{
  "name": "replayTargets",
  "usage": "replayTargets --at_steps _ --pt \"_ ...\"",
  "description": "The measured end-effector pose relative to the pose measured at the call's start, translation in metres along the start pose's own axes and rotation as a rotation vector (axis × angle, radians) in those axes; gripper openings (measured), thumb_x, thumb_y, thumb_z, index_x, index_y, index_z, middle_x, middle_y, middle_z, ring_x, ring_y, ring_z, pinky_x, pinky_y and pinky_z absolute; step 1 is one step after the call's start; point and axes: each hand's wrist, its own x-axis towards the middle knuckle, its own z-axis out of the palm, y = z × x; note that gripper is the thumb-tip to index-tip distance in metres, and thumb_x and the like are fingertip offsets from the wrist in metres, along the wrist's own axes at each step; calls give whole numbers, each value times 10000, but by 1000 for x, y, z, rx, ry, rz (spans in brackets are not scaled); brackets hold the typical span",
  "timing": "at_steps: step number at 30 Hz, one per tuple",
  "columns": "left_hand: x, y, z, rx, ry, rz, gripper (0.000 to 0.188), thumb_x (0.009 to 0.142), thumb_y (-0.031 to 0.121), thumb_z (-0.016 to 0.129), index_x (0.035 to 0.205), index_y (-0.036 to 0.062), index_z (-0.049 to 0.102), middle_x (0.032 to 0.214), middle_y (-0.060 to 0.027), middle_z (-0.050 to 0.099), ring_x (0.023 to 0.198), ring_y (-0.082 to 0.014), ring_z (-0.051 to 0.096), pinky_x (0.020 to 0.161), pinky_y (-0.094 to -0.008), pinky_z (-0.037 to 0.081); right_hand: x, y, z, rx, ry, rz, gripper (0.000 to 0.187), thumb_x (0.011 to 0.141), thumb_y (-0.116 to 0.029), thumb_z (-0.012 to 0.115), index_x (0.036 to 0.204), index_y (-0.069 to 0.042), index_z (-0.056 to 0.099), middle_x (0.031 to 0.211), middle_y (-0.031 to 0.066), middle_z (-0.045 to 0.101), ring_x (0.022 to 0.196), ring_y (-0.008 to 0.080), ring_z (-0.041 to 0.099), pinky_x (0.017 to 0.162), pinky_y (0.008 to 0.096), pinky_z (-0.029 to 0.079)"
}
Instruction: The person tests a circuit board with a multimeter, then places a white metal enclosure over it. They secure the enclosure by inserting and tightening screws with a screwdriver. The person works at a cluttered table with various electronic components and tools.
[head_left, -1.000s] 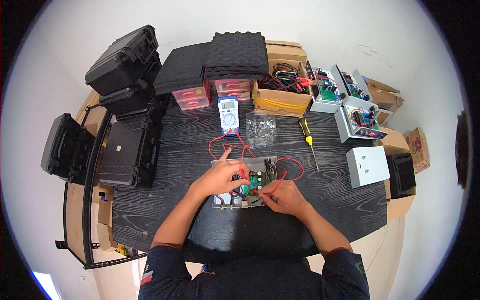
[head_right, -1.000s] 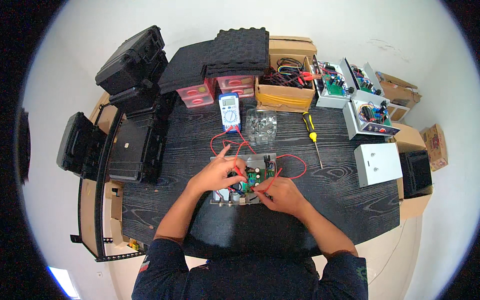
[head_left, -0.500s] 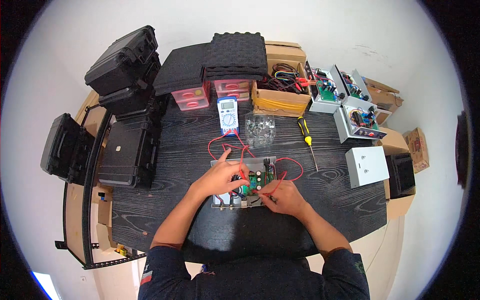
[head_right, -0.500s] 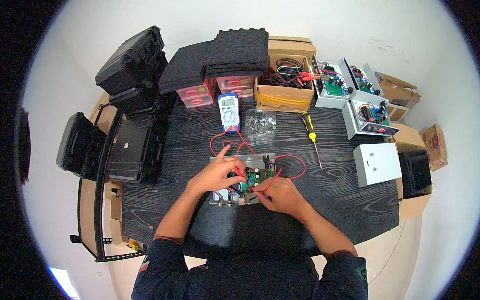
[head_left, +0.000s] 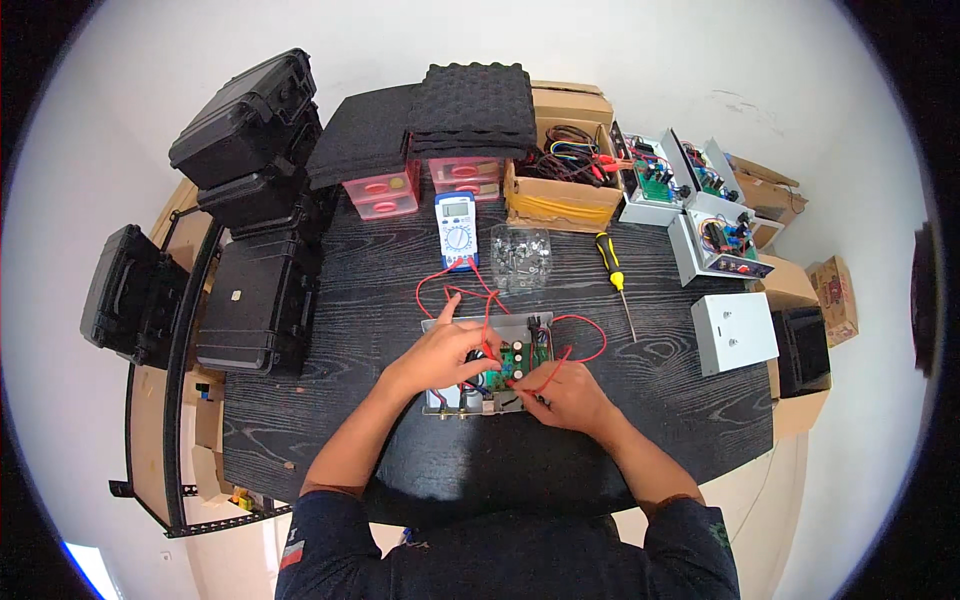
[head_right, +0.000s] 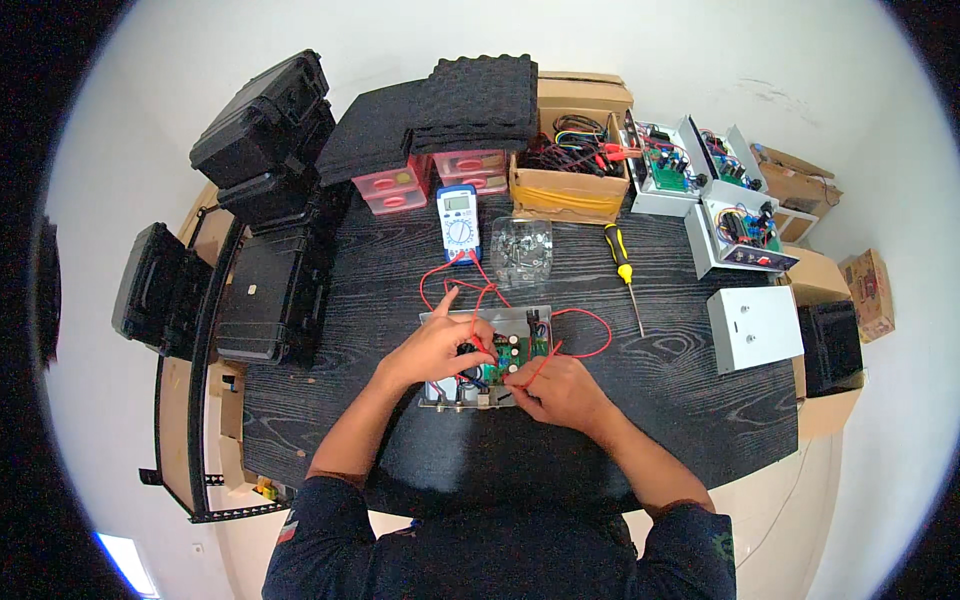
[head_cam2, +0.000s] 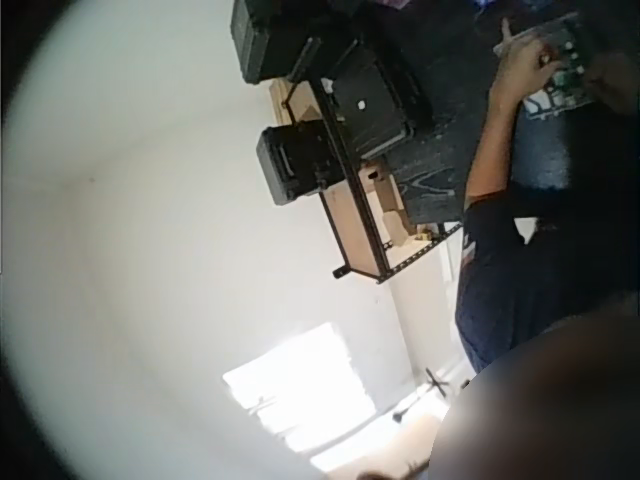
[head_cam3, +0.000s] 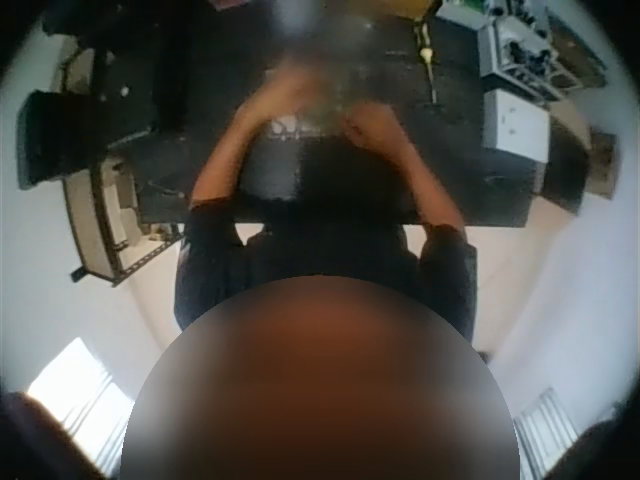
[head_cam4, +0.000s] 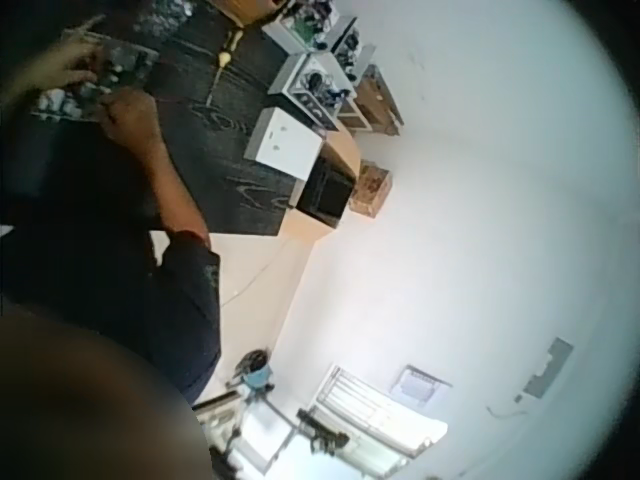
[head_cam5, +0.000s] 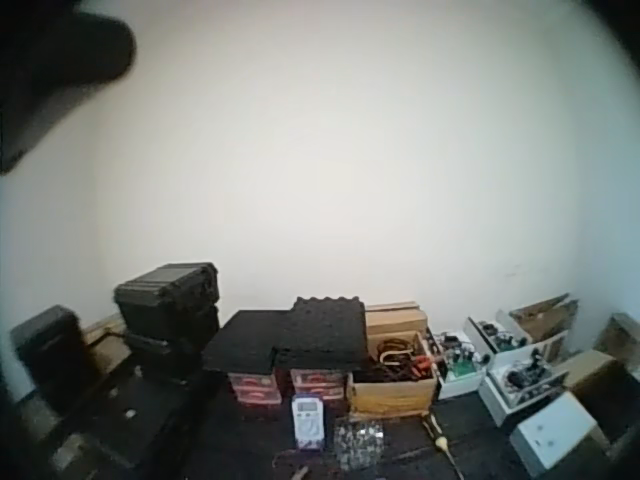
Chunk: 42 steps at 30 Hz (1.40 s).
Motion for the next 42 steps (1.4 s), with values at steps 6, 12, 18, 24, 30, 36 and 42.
replayTargets --at_steps 6,12,18,24,30,36,42 --pt "2 3 -2 -8 0 9 202 910 225 827 1024 134 687 972 37 752 1037 -205 745 1275 -731 99 -1 3 1 19 8 -1 158 861 -118 826 991 -105 737 938 64 768 838 278 757 748 410 606" --pt "1 4 -2 -26 -1 -4 189 910 223 827 1009 136 692 951 37 754 1013 -204 749 1276 -732 80 0 2 0 28 -18 27 163 860 -116 827 1001 -91 747 942 69 774 841 284 759 764 414 608" --pt "1 4 -3 -18 -34 -35 187 909 223 830 1002 131 696 938 27 754 1006 -212 751 1280 -728 72 0 1 0 43 -7 47 144 867 -129 826 989 -95 758 950 69 779 857 282 759 776 419 606" --pt "1 5 -2 -20 -7 -21 187 913 225 826 1006 127 696 932 22 753 1000 -211 753 1280 -727 69 1 -1 -2 16 -21 47 140 872 -127 826 989 -96 755 949 68 779 856 282 758 775 415 604" --pt "1 5 -4 -24 -39 -46 184 918 232 819 1013 131 697 957 19 755 1014 -214 752 1279 -731 67 0 1 -1 14 6 -9 148 864 -119 820 979 -93 730 921 76 766 840 282 756 739 420 602" --pt "2 4 3 -22 72 -8 205 919 232 817 1032 133 678 958 12 752 1004 -256 751 1258 -759 97 4 -8 -8 -74 -42 -97 188 828 -94 819 972 -101 698 863 73 728 790 265 740 671 409 587" --pt "3 7 2 -5 47 -30 200 907 228 824 1037 142 698 1034 -8 754 1104 -259 730 1263 -755 82 3 -7 -3 -99 -32 -183 238 807 -107 826 994 -107 679 819 46 664 725 253 695 646 399 574"
